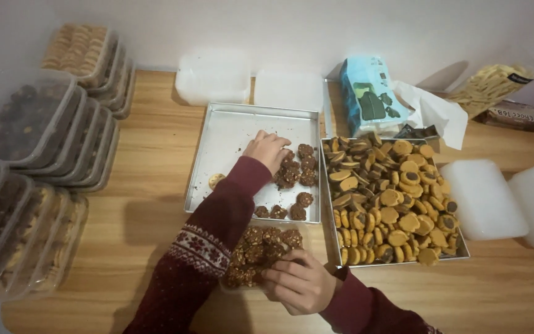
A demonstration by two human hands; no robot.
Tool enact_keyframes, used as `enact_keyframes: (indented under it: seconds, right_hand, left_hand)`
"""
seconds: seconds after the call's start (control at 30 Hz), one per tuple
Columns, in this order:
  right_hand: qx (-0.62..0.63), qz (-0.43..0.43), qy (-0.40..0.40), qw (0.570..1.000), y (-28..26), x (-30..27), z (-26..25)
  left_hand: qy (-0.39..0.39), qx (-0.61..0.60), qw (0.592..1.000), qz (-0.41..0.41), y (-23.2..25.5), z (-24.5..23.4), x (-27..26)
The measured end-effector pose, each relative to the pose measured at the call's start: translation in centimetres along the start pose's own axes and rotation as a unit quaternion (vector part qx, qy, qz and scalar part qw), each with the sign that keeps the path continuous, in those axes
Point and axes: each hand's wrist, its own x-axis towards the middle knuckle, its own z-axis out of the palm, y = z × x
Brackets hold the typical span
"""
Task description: Manually picking up chocolate-coated treats from a metal tray and placing them into a plastic container for packaging.
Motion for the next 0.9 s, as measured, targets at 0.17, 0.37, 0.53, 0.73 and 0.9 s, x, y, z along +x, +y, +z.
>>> enact_keyframes:
  seconds: [0.17, 0.37, 0.53, 0.73, 0.9]
  right_hand:
    - [0.001, 0.001, -0.005, 1.000, 0.0, -0.5, 0.3]
    - [0.002, 0.002, -0.016, 1.000, 0.0, -0.5, 0.2]
    - [0.000, 0.005, -0.011, 1.000, 0.0, -0.6, 0.2]
    - [0.005, 0.000, -0.005, 1.000, 0.1, -1.1, 0.5]
    - [0.000, -0.002, -0.014, 1.000, 0.0, -0.5, 0.2]
  left_hand:
    - [-0.015, 0.035, 0.999, -0.022, 0.5, 0.4, 1.0]
    - [-0.070, 0.035, 0.995, -0.064, 1.7, -0.8, 0.8]
    - [-0.085, 0.038, 0.994, -0.063, 1.9, -1.3, 0.6]
    - [-0.130, -0.033, 0.983, -0.129, 2.8, -3.2, -0.7]
    - [-0.126, -0.013, 0.982, -0.137, 2.6, -3.1, -0.8]
